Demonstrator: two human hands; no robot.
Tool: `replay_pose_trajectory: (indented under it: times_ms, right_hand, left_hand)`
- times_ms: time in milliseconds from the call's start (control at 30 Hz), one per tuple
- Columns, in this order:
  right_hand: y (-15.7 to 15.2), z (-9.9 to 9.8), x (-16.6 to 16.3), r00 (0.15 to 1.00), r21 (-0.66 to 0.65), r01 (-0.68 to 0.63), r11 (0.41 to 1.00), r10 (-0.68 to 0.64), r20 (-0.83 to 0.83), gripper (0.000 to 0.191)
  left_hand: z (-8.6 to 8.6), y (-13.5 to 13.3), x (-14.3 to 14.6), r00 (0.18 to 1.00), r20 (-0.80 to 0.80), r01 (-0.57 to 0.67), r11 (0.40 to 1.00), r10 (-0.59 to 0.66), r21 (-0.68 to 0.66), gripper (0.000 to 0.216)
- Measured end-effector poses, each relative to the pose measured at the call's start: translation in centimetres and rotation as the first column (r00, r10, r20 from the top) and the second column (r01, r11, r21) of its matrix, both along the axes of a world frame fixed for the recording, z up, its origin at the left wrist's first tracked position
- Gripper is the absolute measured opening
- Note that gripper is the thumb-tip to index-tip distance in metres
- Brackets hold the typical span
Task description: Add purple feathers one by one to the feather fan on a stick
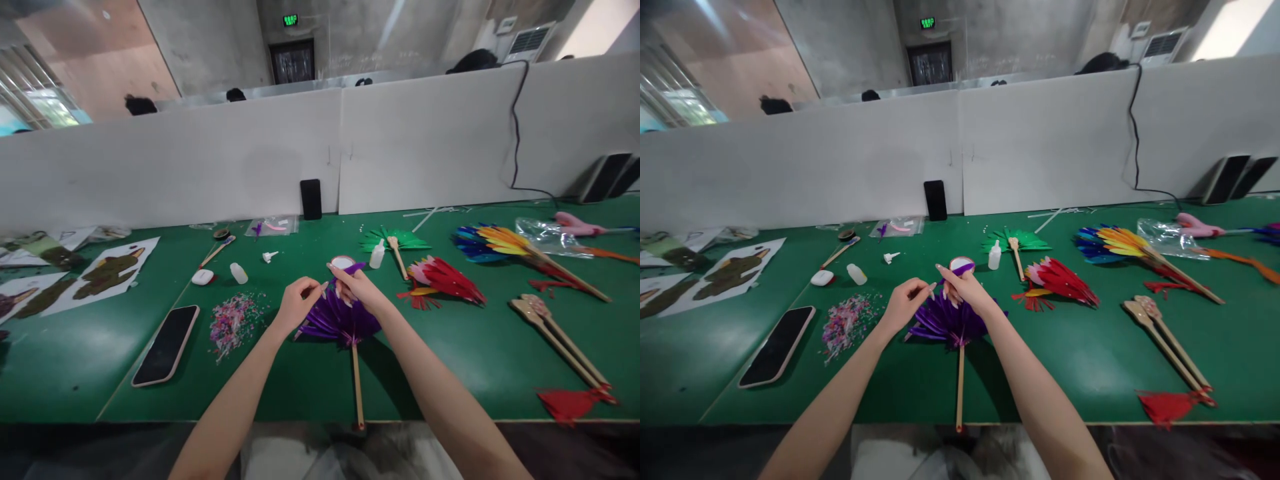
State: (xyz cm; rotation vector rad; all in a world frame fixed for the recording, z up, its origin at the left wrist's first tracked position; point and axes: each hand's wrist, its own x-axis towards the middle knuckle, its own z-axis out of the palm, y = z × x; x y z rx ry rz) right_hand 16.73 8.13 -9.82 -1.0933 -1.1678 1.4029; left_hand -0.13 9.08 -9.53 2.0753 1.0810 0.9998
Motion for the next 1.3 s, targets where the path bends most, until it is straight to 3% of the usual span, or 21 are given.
replay_pose_trajectory:
  times_ms: [467,800,1033,1300]
  right_hand:
    - [-0.3,0.3,0.1,0.998,-0.024,-0.025,0.999,0.026,0.050,0.052]
    - [-0.4,-0.1,0.1,0.996,-0.001,-0.064,0.998,0.064,0.064,0.053]
    - [-0.3,0.0,0.2,0.991,0.036,-0.100,0.994,0.096,0.095,0.055]
    - [-0.2,-0.5,0.1,0.982,0.090,-0.130,0.987,0.116,0.151,0.052]
  left_hand:
    - [-0.5,-0.9,0.0,0.998,-0.038,0.056,0.985,-0.051,0.160,0.019]
    - [0.2,-0.9,0.0,0.997,-0.030,0.075,0.988,-0.071,0.135,0.019]
    - [-0.6,-0.9,0.0,0.989,-0.111,0.121,0.974,-0.102,0.190,0.023]
    - [-1.2,-0.7,-0.3,0.968,-0.251,0.103,0.934,-0.016,0.341,0.022]
